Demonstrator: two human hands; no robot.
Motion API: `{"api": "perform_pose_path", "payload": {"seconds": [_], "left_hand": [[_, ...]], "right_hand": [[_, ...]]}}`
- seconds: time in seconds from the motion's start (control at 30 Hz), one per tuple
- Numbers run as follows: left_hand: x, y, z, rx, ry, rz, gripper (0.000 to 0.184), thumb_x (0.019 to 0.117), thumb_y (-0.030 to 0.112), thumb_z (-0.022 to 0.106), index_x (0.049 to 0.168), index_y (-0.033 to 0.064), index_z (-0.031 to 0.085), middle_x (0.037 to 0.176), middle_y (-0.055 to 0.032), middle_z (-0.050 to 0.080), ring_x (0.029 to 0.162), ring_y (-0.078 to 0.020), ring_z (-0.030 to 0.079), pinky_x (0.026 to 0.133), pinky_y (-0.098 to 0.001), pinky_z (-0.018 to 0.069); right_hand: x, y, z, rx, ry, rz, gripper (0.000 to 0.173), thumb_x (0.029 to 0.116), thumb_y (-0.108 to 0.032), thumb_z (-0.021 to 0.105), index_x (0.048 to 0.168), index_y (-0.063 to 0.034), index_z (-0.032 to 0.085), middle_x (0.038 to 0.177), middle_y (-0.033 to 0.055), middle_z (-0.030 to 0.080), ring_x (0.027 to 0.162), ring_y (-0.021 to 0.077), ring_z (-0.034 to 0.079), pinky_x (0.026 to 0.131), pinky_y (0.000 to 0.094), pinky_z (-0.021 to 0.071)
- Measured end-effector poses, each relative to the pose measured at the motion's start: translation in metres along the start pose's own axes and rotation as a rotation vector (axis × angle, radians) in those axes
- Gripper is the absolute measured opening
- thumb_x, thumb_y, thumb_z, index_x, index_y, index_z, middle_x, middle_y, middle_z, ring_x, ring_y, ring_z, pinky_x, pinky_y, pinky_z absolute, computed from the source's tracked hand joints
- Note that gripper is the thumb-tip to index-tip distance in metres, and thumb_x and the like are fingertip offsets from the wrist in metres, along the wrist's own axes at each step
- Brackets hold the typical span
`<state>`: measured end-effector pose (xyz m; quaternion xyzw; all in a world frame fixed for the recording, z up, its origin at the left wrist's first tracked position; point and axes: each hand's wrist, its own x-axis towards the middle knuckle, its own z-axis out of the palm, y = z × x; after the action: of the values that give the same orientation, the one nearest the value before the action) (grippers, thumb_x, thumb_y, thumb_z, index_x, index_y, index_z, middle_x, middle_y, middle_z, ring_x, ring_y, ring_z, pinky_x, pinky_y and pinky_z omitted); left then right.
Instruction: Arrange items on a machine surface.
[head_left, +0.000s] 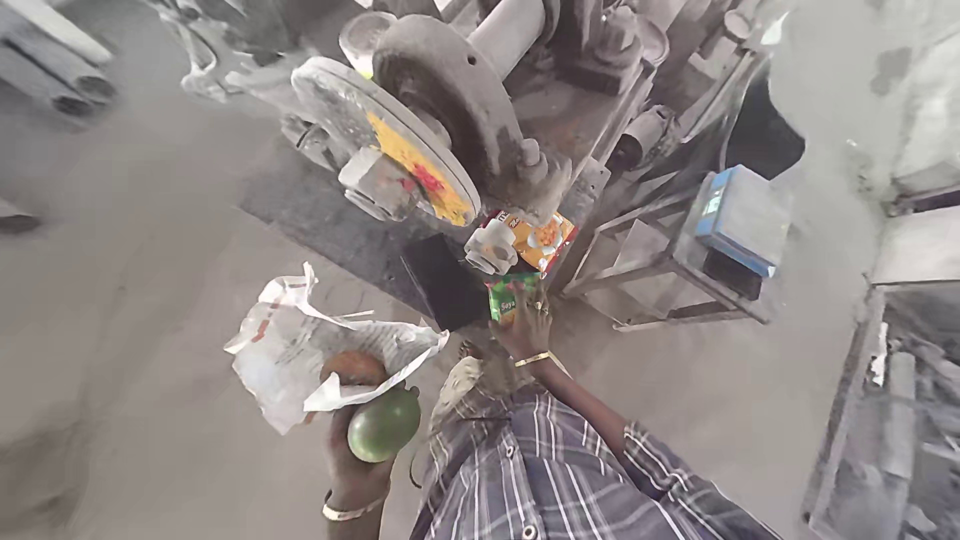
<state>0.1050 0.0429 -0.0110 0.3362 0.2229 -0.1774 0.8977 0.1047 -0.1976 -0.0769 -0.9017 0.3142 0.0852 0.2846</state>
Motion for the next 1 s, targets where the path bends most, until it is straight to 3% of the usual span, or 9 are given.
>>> {"api": "perform_pose_path", "payload": {"seconds": [0.1,0.23,0.37,0.47,0.6,0.67,0.8,0.93,1.0], "left_hand": [[0.014,0.01,-0.005,0.028,-0.035,-0.047,0.032,0.1002,0.037,0.05,0.094,0.0145,0.073,0.09,-0.0061,0.077,0.083,-0.0168,0.076,0.073,-0.0344,0.0644],[0.028,0.021,-0.005,0.075,-0.059,-0.061,0.037,0.1028,0.037,0.043,0.094,0.0163,0.072,0.091,-0.0043,0.077,0.085,-0.0159,0.075,0.074,-0.0341,0.0643],[0.034,0.026,-0.007,0.052,-0.094,-0.088,0.037,0.102,0.04,0.048,0.097,0.0129,0.073,0.093,-0.0078,0.077,0.086,-0.02,0.076,0.076,-0.0367,0.0645],[0.034,0.025,-0.001,0.075,-0.084,-0.072,0.043,0.105,0.039,0.04,0.095,0.0118,0.071,0.09,-0.0081,0.077,0.083,-0.0202,0.076,0.074,-0.037,0.065],[0.027,0.019,-0.006,0.037,-0.099,-0.042,0.033,0.0959,0.043,0.061,0.099,0.0136,0.075,0.093,-0.0062,0.077,0.086,-0.0183,0.076,0.076,-0.0365,0.0644],[0.021,0.015,-0.009,-0.009,-0.081,-0.011,0.031,0.0945,0.042,0.063,0.1,0.0141,0.074,0.093,-0.0056,0.076,0.086,-0.0174,0.075,0.076,-0.036,0.0645],[0.002,0.007,-0.022,-0.066,-0.063,0.086,0.03,0.0934,0.044,0.066,0.101,0.0163,0.076,0.095,-0.004,0.077,0.088,-0.0148,0.074,0.077,-0.0342,0.0633],[-0.024,-0.004,-0.031,-0.149,0.051,0.23,0.038,0.1057,0.038,0.043,0.103,0.0105,0.069,0.096,-0.0081,0.074,0.089,-0.0179,0.073,0.08,-0.0354,0.0624],[-0.04,-0.017,-0.025,-0.291,0.091,0.311,0.036,0.1055,0.031,0.04,0.106,0.0057,0.066,0.097,-0.0119,0.074,0.091,-0.0225,0.074,0.081,-0.0383,0.0622]], "right_hand": [[-0.005,-0.001,-0.003,0.019,-0.002,0.046,0.088,0.0772,-0.035,0.081,0.155,-0.02,0.045,0.163,0.0311,0.023,0.147,0.0516,0.03,0.106,0.0659,0.0377],[-0.009,0.004,0.004,0.022,0.06,0.069,0.088,0.0772,-0.041,0.082,0.154,-0.018,0.047,0.161,0.0345,0.024,0.144,0.0548,0.033,0.105,0.0661,0.039],[-0.011,0.01,0.001,0.109,0.064,0.043,0.086,0.0768,-0.032,0.081,0.153,-0.0087,0.047,0.157,0.0354,0.033,0.139,0.054,0.041,0.105,0.0636,0.0417],[-0.013,0.018,-0.027,0.301,-0.1,0.116,0.096,0.0793,-0.024,0.082,0.158,-0.0031,0.031,0.136,0.0296,0.058,0.122,0.041,0.06,0.103,0.0534,0.0479],[-0.014,0.048,-0.059,0.755,-0.173,0.068,0.103,0.0726,-0.015,0.08,0.156,0.0037,0.023,0.143,0.0268,0.051,0.121,0.0227,0.06,0.1,0.0353,0.0507],[-0.004,0.056,-0.08,0.82,-0.178,0.053,0.098,0.0727,-0.014,0.077,0.153,0.0044,0.025,0.133,0.0227,0.057,0.106,0.0146,0.064,0.09,0.0291,0.0539],[0.044,0.064,-0.139,0.509,-0.041,-0.154,0.089,0.0775,-0.01,0.079,0.154,-0.0038,0.035,0.134,0.0206,0.06,0.11,0.0247,0.064,0.094,0.0424,0.0541],[0.116,0.07,-0.179,0.134,0.106,-0.44,0.089,0.0787,-0.01,0.086,0.155,-0.0179,0.041,0.158,0.0208,0.04,0.126,0.0438,0.057,0.096,0.0606,0.0507],[0.151,0.075,-0.184,-0.015,0.09,-0.49,0.091,0.0777,-0.016,0.088,0.155,-0.0236,0.042,0.154,0.0218,0.045,0.128,0.0468,0.055,0.1,0.0635,0.0479]]}}
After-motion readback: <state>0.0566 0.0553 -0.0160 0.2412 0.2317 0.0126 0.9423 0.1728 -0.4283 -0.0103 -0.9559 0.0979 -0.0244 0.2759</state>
